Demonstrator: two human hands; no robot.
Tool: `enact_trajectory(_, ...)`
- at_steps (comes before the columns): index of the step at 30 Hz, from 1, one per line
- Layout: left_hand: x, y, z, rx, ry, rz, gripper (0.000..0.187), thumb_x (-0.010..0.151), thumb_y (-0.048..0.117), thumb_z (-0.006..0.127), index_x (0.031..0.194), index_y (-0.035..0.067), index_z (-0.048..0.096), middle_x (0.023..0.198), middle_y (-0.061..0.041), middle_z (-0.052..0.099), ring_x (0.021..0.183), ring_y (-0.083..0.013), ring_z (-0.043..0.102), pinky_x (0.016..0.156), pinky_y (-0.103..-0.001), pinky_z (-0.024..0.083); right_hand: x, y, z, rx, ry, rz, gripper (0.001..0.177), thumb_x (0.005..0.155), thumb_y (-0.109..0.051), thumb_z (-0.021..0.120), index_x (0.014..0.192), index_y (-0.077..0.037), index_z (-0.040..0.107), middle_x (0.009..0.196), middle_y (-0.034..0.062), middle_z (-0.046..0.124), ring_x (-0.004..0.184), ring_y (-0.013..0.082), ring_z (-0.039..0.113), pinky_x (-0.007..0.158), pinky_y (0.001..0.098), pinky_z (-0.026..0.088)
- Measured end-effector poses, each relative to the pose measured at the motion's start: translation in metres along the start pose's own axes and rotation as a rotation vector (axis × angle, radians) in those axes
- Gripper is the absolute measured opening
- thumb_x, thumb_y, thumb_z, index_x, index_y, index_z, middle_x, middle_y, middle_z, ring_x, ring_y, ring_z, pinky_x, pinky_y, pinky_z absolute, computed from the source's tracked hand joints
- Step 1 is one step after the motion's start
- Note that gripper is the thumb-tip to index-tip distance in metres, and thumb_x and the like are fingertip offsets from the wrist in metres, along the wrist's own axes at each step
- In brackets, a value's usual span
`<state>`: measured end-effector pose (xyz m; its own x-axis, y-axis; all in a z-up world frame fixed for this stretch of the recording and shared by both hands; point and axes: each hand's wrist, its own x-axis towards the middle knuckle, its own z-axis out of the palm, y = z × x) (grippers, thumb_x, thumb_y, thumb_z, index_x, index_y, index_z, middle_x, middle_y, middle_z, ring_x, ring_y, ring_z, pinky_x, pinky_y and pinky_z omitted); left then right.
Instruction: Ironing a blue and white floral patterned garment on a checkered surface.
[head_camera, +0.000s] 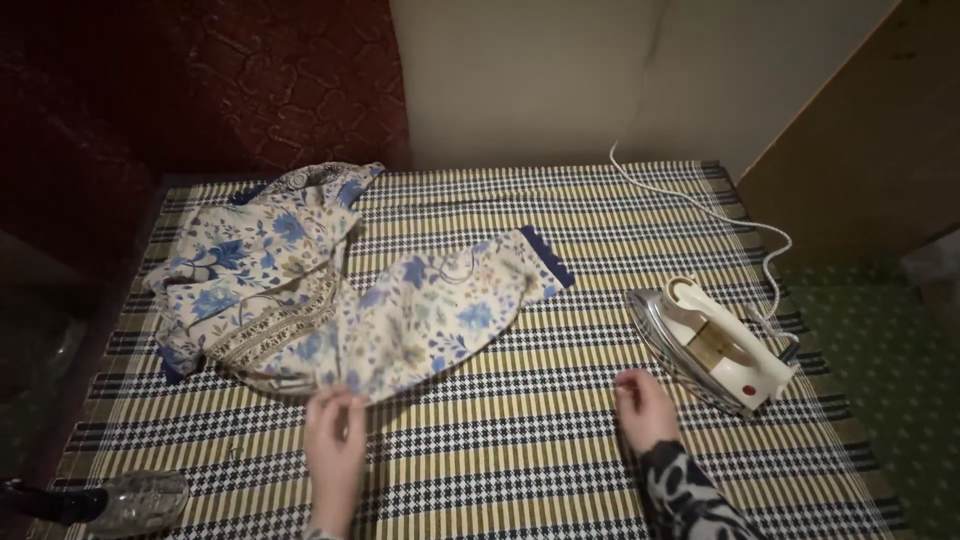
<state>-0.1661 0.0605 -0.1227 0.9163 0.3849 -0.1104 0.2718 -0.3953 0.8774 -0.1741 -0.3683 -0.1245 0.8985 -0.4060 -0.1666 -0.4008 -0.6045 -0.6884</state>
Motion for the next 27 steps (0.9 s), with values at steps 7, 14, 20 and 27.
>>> enact_trajectory(7, -0.011, 0.027, 0.000, -0.213, 0.106, -0.314, 0.029, 0.094, 0.006, 0.060, 0.124, 0.006, 0.059, 0.120, -0.016, 0.069, 0.071, -0.0196, 0.059, 0.054, -0.028, 0.045, 0.050, -0.083, 0.049, 0.623, -0.346, 0.353, 0.026, 0.096, -0.008, 0.062, 0.120, 0.000, 0.061, 0.109, 0.0194, 0.068, 0.092, 0.0294, 0.065, 0.089, 0.0407, 0.059)
enact_trajectory(14, -0.019, 0.053, -0.011, -0.589, 0.233, -0.359, 0.055, 0.084, -0.014, 0.056, 0.134, 0.005, 0.042, 0.138, -0.018, 0.050, 0.107, -0.0227, 0.063, 0.076, -0.026, 0.054, 0.070, -0.114, 0.132, 1.179, -0.559, 0.823, 0.035, 0.099, -0.025, 0.066, 0.118, 0.001, 0.051, 0.114, 0.0243, 0.068, 0.084, 0.0264, 0.065, 0.080, 0.0369, 0.055)
enact_trajectory(20, -0.011, 0.003, -0.025, -1.016, 0.221, -0.641, 0.040, 0.088, -0.014, 0.051, 0.127, -0.008, 0.045, 0.128, -0.024, 0.052, 0.106, -0.0274, 0.063, 0.085, -0.030, 0.060, 0.097, -0.121, 0.147, 1.380, -0.342, 0.726, 0.030, 0.097, -0.029, 0.074, 0.116, -0.009, 0.063, 0.107, 0.0068, 0.065, 0.078, 0.0176, 0.055, 0.077, 0.0345, 0.043)
enact_trajectory(27, -0.033, -0.004, -0.050, -0.179, -0.144, -0.442, 0.021, 0.087, -0.007, 0.061, 0.108, -0.006, 0.063, 0.103, -0.015, 0.068, 0.085, -0.0202, 0.063, 0.072, -0.028, 0.058, 0.095, -0.140, 0.107, 1.452, -0.237, 0.692, 0.035, 0.097, -0.011, 0.060, 0.130, 0.000, 0.058, 0.123, 0.0172, 0.066, 0.100, 0.0273, 0.070, 0.084, 0.0415, 0.060)
